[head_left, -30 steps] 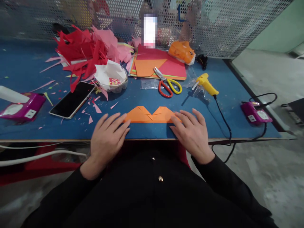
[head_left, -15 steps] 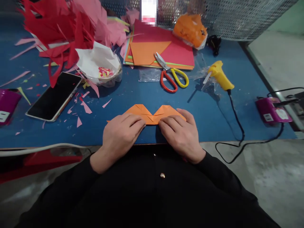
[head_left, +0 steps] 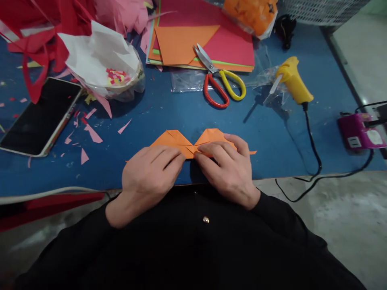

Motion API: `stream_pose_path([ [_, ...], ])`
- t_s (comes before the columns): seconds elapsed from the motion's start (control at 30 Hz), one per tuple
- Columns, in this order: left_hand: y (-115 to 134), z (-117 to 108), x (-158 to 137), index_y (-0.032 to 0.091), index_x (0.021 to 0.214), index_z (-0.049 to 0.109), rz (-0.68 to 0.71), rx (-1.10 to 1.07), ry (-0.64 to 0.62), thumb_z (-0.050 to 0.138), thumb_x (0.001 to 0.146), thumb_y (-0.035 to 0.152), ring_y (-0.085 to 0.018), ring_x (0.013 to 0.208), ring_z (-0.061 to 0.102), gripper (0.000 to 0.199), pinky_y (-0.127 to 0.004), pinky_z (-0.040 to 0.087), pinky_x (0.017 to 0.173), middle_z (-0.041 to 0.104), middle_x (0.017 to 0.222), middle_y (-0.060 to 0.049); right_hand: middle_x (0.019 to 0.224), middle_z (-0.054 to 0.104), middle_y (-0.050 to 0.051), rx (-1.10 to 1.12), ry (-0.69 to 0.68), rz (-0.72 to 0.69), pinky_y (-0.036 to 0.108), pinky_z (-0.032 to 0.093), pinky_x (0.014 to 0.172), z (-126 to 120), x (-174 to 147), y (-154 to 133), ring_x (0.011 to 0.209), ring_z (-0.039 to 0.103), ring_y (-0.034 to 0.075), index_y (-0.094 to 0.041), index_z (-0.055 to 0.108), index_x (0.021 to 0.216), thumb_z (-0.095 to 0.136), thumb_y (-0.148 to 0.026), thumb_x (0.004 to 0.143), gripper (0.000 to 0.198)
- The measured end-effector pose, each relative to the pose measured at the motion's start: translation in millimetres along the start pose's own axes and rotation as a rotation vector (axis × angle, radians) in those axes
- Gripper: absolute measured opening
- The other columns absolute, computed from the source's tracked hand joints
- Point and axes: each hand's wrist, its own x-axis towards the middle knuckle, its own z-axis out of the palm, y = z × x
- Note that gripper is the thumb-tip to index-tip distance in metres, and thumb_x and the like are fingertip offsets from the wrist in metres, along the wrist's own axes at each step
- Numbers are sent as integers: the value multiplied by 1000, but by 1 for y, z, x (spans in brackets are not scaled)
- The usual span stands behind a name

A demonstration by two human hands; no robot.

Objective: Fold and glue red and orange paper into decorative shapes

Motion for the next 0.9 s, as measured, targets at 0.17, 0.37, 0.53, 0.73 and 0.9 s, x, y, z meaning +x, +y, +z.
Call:
stream_pose_path([
  [0.17, 1, -1, -1, 16, 95, 72, -25, -44, 53, 65, 91, 13, -21, 77, 70, 8, -34, 47, 64, 77, 88, -5, 91, 77, -1, 82, -41, 79, 36, 41, 95, 1, 1, -2, 78, 64, 15, -22, 71, 87, 61, -6, 91, 19],
  [0.37, -1, 0, 1, 20, 93, 70, -155, -133, -26, 63, 95, 20, -23, 84, 69, 7, -37, 51, 70, 76, 91, -4, 86, 72, 0, 297, -116, 347, 36, 40, 84, 1, 3, -5, 84, 65, 17, -23, 71, 85, 62, -18, 96, 15],
  [0.53, -1, 1, 3, 21, 89, 69, -264, -213, -48, 62, 96, 22, -23, 86, 66, 10, -39, 51, 74, 74, 92, -4, 88, 69, 1, 403, -149, 452, 37, 39, 86, -1, 6, -5, 89, 64, 18, -22, 70, 86, 66, -20, 94, 9],
  [0.73, -2, 2, 7, 21, 84, 67, -310, -200, -65, 60, 97, 23, -24, 84, 64, 15, -41, 49, 72, 73, 94, -5, 86, 68, -1, 438, -191, 525, 38, 38, 89, -2, 10, -6, 88, 64, 18, -22, 67, 81, 67, -18, 91, 10],
  [0.9, -3, 1, 11, 22, 80, 65, -315, -181, -93, 61, 96, 26, -27, 83, 64, 17, -46, 46, 71, 72, 91, -6, 87, 67, -1, 436, -201, 537, 36, 37, 87, -2, 11, -4, 88, 64, 17, -21, 63, 80, 68, -17, 88, 10],
])
